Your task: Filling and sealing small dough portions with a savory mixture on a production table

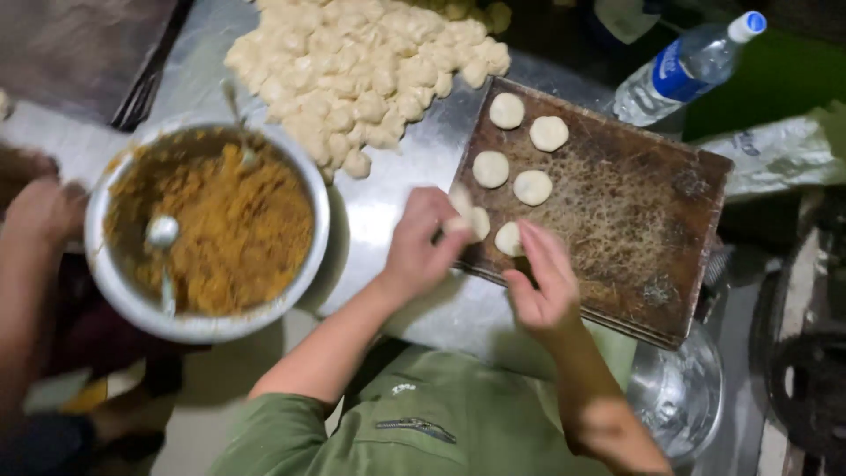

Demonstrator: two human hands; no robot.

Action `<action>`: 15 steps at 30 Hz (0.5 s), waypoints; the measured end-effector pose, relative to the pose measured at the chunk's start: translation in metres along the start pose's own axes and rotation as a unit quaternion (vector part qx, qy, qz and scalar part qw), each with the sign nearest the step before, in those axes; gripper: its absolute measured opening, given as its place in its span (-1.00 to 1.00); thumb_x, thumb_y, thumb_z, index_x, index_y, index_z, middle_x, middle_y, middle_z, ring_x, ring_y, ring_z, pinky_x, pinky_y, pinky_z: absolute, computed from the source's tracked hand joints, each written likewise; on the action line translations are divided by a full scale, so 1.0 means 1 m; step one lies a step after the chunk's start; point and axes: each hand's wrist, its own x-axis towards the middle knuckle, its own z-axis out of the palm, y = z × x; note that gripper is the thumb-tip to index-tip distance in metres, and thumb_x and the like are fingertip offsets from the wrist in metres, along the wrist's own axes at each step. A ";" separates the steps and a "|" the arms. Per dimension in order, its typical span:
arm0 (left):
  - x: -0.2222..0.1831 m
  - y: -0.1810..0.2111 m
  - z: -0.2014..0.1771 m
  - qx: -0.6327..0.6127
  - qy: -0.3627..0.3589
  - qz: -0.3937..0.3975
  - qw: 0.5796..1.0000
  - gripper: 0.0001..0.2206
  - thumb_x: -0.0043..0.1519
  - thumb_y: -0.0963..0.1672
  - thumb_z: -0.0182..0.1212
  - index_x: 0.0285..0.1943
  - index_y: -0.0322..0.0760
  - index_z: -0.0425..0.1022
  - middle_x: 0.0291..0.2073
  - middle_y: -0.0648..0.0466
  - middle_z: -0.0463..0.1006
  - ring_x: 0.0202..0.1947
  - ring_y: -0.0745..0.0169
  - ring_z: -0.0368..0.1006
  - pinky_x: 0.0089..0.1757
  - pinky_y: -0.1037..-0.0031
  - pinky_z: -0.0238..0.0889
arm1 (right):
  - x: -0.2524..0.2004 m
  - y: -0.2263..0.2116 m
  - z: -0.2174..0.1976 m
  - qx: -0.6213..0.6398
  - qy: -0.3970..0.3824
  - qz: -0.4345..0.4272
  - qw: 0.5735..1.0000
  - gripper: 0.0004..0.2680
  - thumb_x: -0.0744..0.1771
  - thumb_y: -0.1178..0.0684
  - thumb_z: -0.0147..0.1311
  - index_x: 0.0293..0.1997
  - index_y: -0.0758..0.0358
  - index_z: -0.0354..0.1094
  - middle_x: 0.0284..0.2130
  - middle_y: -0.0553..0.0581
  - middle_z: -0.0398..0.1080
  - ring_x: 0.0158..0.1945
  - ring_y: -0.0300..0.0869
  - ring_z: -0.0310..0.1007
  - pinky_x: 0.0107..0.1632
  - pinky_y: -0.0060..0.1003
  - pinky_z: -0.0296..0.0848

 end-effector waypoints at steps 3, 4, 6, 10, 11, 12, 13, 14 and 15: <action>-0.030 0.062 0.005 -0.127 -0.066 -0.061 0.988 -0.86 0.19 -0.14 0.42 -0.26 -0.30 0.58 -0.31 0.03 0.56 -0.26 0.02 0.50 -0.12 0.32 0.36 | 0.012 -0.024 -0.002 0.118 -0.074 -0.001 0.990 -0.70 0.33 0.05 0.24 0.11 0.45 0.44 -0.03 0.35 0.47 0.05 0.26 0.51 0.11 0.10 0.46; -0.045 0.067 0.008 -0.153 -0.023 -0.117 0.981 -0.86 0.19 -0.16 0.43 -0.20 -0.32 0.59 -0.32 0.01 0.54 -0.27 0.13 0.49 -0.13 0.37 0.37 | 0.004 -0.022 -0.001 0.146 -0.082 0.028 0.985 -0.78 0.32 0.07 0.26 0.00 0.36 0.50 -0.14 0.23 0.48 -0.07 0.14 0.53 0.02 -0.01 0.48; -0.075 0.069 0.022 -0.163 0.046 -0.163 0.972 -0.85 0.19 -0.18 0.44 -0.13 -0.35 0.59 -0.32 0.00 0.52 -0.29 0.24 0.48 -0.14 0.41 0.38 | -0.010 -0.016 0.010 0.191 -0.105 0.037 0.975 -0.86 0.32 0.08 0.29 -0.11 0.27 0.57 -0.26 0.11 0.50 -0.19 0.02 0.55 -0.08 -0.13 0.50; -0.122 0.076 0.031 -0.225 0.269 -0.350 0.869 -0.85 0.33 -0.20 0.19 0.04 -0.36 0.42 -0.36 0.20 0.38 -0.30 0.50 0.31 -0.19 0.62 0.24 | -0.040 -0.032 0.051 0.305 -0.131 0.137 0.933 -0.86 0.31 0.17 0.30 -0.07 0.29 0.53 -0.33 0.14 0.42 -0.26 -0.22 0.41 -0.15 -0.26 0.44; -0.126 0.081 0.027 -0.206 0.323 -0.404 0.830 -0.87 0.41 -0.13 0.09 -0.08 -0.32 0.45 -0.41 0.21 0.36 -0.34 0.49 0.23 -0.25 0.62 0.19 | -0.046 -0.040 0.061 0.333 -0.136 0.192 0.913 -0.85 0.34 0.16 0.28 -0.02 0.29 0.51 -0.32 0.08 0.42 -0.25 -0.33 0.36 -0.14 -0.37 0.43; -0.124 0.091 0.015 -0.198 0.343 -0.397 0.827 -0.87 0.41 -0.13 0.09 -0.08 -0.32 0.45 -0.41 0.21 0.36 -0.34 0.49 0.23 -0.25 0.62 0.19 | -0.047 -0.050 0.067 0.344 -0.152 0.182 0.909 -0.85 0.34 0.16 0.28 -0.02 0.29 0.51 -0.32 0.08 0.42 -0.25 -0.33 0.36 -0.14 -0.37 0.43; -0.122 0.102 0.003 -0.123 0.376 -0.392 0.831 -0.80 0.41 -0.11 0.08 -0.22 -0.35 0.44 -0.48 0.13 0.38 -0.38 0.38 0.25 -0.28 0.50 0.20 | -0.051 -0.061 0.072 0.372 -0.178 0.198 0.889 -0.85 0.37 0.14 0.21 0.02 0.30 0.49 -0.32 0.03 0.42 -0.25 -0.36 0.32 -0.16 -0.39 0.42; -0.121 0.112 -0.009 -0.046 0.407 -0.385 0.827 -0.70 0.40 -0.08 0.07 -0.36 -0.38 0.43 -0.55 0.04 0.39 -0.41 0.26 0.26 -0.30 0.37 0.22 | -0.054 -0.071 0.078 0.399 -0.205 0.214 0.868 -0.84 0.40 0.13 0.14 0.07 0.30 0.47 -0.33 -0.01 0.41 -0.26 -0.39 0.29 -0.18 -0.40 0.41; -0.132 0.099 -0.019 -0.045 0.418 -0.386 0.821 -0.70 0.40 -0.08 0.07 -0.36 -0.38 0.43 -0.55 0.04 0.39 -0.41 0.26 0.26 -0.30 0.37 0.22 | -0.056 -0.078 0.083 0.400 -0.217 0.211 0.865 -0.84 0.40 0.13 0.14 0.07 0.30 0.47 -0.33 -0.01 0.41 -0.26 -0.39 0.29 -0.18 -0.40 0.41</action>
